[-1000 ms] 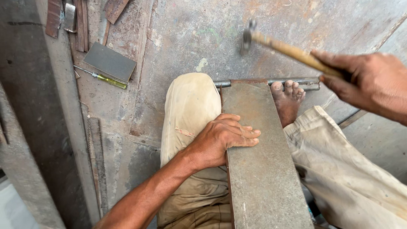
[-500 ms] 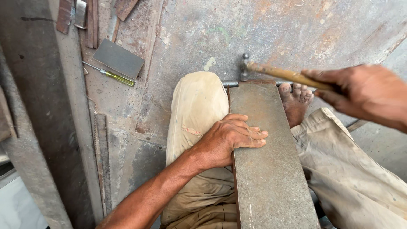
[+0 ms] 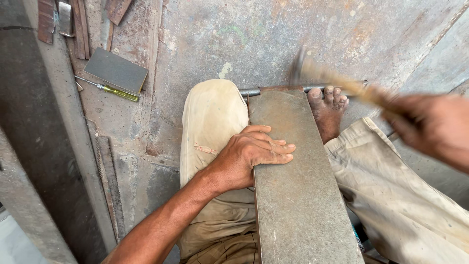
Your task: The person sits on the workshop floor and shapes a long rusted metal sheet by hammering it over steel rods to form ribs and folds. They reposition the rods, flip and turn the sheet, and hammer along the creases with a ball-peen hammer, working the piece on their lap and the floor.
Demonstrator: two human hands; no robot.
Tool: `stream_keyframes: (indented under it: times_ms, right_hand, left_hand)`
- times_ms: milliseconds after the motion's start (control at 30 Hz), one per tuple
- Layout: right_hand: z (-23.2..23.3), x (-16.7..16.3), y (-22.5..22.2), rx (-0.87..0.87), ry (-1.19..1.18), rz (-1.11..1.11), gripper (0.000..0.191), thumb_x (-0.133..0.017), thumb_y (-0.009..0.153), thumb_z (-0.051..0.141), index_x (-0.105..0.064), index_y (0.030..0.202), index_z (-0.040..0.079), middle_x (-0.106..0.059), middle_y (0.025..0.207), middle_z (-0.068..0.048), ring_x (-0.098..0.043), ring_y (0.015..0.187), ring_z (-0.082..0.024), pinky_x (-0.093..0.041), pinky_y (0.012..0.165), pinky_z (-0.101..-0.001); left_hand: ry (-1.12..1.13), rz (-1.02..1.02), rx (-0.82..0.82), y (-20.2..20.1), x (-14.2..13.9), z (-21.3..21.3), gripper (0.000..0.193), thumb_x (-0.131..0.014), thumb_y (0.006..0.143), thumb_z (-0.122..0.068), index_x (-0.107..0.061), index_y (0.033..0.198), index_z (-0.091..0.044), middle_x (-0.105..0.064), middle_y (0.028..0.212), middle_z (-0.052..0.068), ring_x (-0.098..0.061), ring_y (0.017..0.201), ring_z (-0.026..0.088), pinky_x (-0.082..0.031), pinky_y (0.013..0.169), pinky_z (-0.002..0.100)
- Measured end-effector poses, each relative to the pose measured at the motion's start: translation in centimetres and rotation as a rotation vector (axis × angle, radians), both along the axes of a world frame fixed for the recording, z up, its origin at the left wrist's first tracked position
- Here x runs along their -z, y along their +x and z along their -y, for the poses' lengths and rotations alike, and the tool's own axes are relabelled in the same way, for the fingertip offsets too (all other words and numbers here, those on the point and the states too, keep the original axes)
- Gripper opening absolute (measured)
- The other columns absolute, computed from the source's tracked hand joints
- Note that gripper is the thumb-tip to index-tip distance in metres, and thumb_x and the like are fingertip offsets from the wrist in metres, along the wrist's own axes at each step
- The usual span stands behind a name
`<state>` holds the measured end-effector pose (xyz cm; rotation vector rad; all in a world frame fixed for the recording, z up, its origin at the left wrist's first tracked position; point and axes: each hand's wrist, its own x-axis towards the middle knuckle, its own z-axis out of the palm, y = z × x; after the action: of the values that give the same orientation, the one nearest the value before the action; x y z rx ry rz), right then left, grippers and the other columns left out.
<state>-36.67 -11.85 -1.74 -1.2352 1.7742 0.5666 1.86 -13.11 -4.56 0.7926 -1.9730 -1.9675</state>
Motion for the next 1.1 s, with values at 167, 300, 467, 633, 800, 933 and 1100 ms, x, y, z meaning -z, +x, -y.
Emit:
stream_keyframes:
  times_ms: [167,300,467,633,800,933,1100]
  right_hand:
    - [0.2,-0.5,0.5,0.020,-0.312,0.180,0.041,-0.062,0.100,0.011,-0.064,0.141,0.004,-0.068,0.067,-0.014,-0.062,0.046,-0.014,-0.050,0.043,-0.0307]
    - [2.0,-1.1,2.9,-0.263,-0.323,0.122,0.045,-0.063,0.098,0.021,-0.066,0.141,0.005,-0.068,0.063,-0.013,-0.059,0.041,-0.017,-0.048,0.042,-0.0315]
    - [4.5,-2.5,5.5,-0.516,-0.067,-0.008,0.048,-0.058,0.097,0.033,-0.066,0.141,0.017,-0.069,0.063,-0.007,-0.055,0.040,-0.013,-0.046,0.040,-0.0273]
    - [4.2,-1.8,6.6,-0.596,-0.276,0.147,0.054,-0.057,0.096,0.036,-0.065,0.143,0.011,-0.065,0.061,-0.005,-0.047,0.035,-0.006,-0.041,0.034,-0.0240]
    - [4.6,-1.8,6.7,-0.590,-0.023,-0.003,0.054,-0.051,0.100,0.038,-0.056,0.150,0.022,-0.067,0.061,0.000,-0.049,0.035,-0.009,-0.043,0.039,-0.0250]
    - [4.4,-1.8,7.9,-0.557,-0.094,0.103,0.057,-0.056,0.097,0.032,-0.053,0.152,0.018,-0.067,0.065,-0.003,-0.047,0.036,-0.010,-0.044,0.035,-0.0276]
    - [4.2,-2.2,6.7,-0.576,-0.027,-0.018,0.048,-0.053,0.104,0.038,-0.053,0.149,0.022,-0.066,0.065,-0.002,-0.047,0.036,-0.009,-0.044,0.040,-0.0261]
  left_hand:
    - [-0.021,0.014,0.003,0.1,0.0,0.0,0.038,-0.086,0.079,-0.013,-0.078,0.115,-0.021,-0.073,0.129,-0.003,-0.067,0.125,0.016,-0.039,0.121,0.047]
    - [-0.012,0.012,-0.014,0.0,0.0,-0.1,0.037,-0.087,0.079,-0.014,-0.078,0.115,-0.021,-0.073,0.128,-0.004,-0.068,0.123,0.015,-0.039,0.122,0.047]
    - [-0.005,0.005,-0.019,0.1,0.2,-0.2,0.041,-0.087,0.076,-0.012,-0.078,0.115,-0.022,-0.073,0.130,-0.003,-0.068,0.125,0.015,-0.039,0.122,0.047]
    - [0.010,-0.008,-0.035,0.1,0.5,-0.5,0.039,-0.089,0.079,-0.014,-0.077,0.115,-0.024,-0.073,0.129,-0.004,-0.066,0.127,0.013,-0.038,0.124,0.048]
    - [0.033,0.009,-0.044,0.1,0.5,-0.8,0.040,-0.086,0.077,-0.009,-0.077,0.113,-0.024,-0.073,0.128,-0.005,-0.066,0.125,0.013,-0.037,0.125,0.048]
    - [0.027,0.001,-0.040,0.1,0.6,-0.7,0.037,-0.085,0.081,-0.009,-0.077,0.114,-0.024,-0.073,0.128,-0.006,-0.067,0.126,0.012,-0.037,0.126,0.048]
    - [0.039,-0.006,-0.047,0.2,0.4,-0.6,0.041,-0.087,0.077,-0.009,-0.076,0.114,-0.025,-0.073,0.129,-0.005,-0.066,0.125,0.013,-0.037,0.125,0.049]
